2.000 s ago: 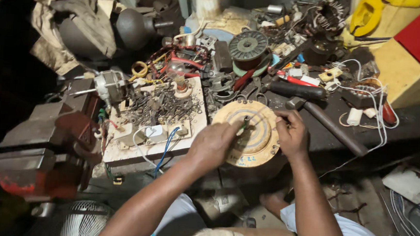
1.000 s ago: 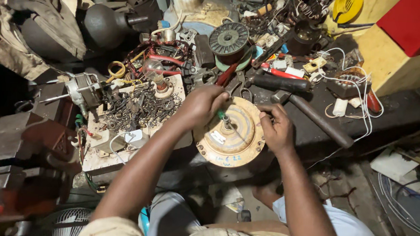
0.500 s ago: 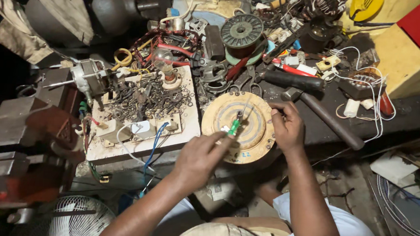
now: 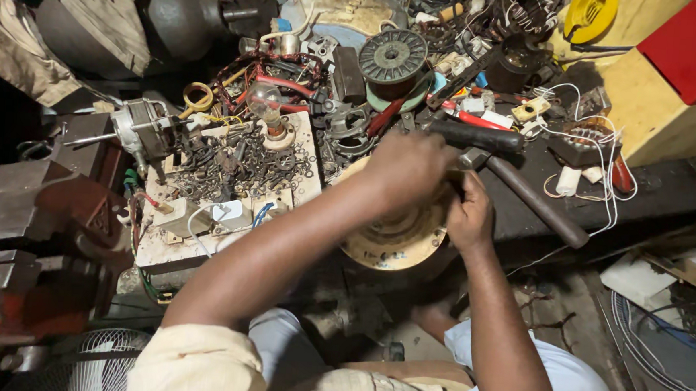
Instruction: The person repairs a ceiling fan motor at a cluttered workbench. They unscrew the fan housing with a screwdriver, tap components with a hammer, reposition the fan base, wipe their hands and parts with a cloth, and handle the motor winding and its wire.
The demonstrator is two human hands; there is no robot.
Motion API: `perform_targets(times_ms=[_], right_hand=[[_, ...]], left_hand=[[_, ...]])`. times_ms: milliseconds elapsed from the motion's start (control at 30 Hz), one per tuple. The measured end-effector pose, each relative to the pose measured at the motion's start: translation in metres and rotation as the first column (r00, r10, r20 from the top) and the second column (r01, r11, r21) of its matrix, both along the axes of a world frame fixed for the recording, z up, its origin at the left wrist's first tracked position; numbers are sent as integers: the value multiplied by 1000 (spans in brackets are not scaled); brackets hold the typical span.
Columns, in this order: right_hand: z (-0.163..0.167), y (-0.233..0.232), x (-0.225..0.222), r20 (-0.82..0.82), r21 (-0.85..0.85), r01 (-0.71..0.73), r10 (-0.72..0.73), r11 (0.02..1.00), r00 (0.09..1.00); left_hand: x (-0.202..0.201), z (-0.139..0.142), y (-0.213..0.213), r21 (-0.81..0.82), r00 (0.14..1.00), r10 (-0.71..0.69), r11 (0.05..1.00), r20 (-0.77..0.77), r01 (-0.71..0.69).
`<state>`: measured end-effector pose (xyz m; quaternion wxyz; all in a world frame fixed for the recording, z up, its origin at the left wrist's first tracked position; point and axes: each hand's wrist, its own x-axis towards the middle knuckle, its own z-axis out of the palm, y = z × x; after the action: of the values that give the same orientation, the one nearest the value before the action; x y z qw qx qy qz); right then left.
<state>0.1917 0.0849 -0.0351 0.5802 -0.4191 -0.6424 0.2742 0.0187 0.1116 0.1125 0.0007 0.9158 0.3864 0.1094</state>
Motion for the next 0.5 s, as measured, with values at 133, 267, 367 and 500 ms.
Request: perform_targets(times_ms=[133,267,367,500], right_hand=[[2,1,-1,44,-5,52,-52,999,998],[8,-1,-1,6,-24,27,-27,999,1000],[11,-2,-1,1,-50,37,-37,998,999],[11,-3,-4,3,-64,61,-61,996,998]], left_hand=[[-16,-8,38,-239,991,45,971,127,-14],[-51,-27,41,-416,947,54,905,316,87],[-69,-40,26,-328,916,85,943,392,53],[-83,-55,-7,-173,813,146,983,564,-57]])
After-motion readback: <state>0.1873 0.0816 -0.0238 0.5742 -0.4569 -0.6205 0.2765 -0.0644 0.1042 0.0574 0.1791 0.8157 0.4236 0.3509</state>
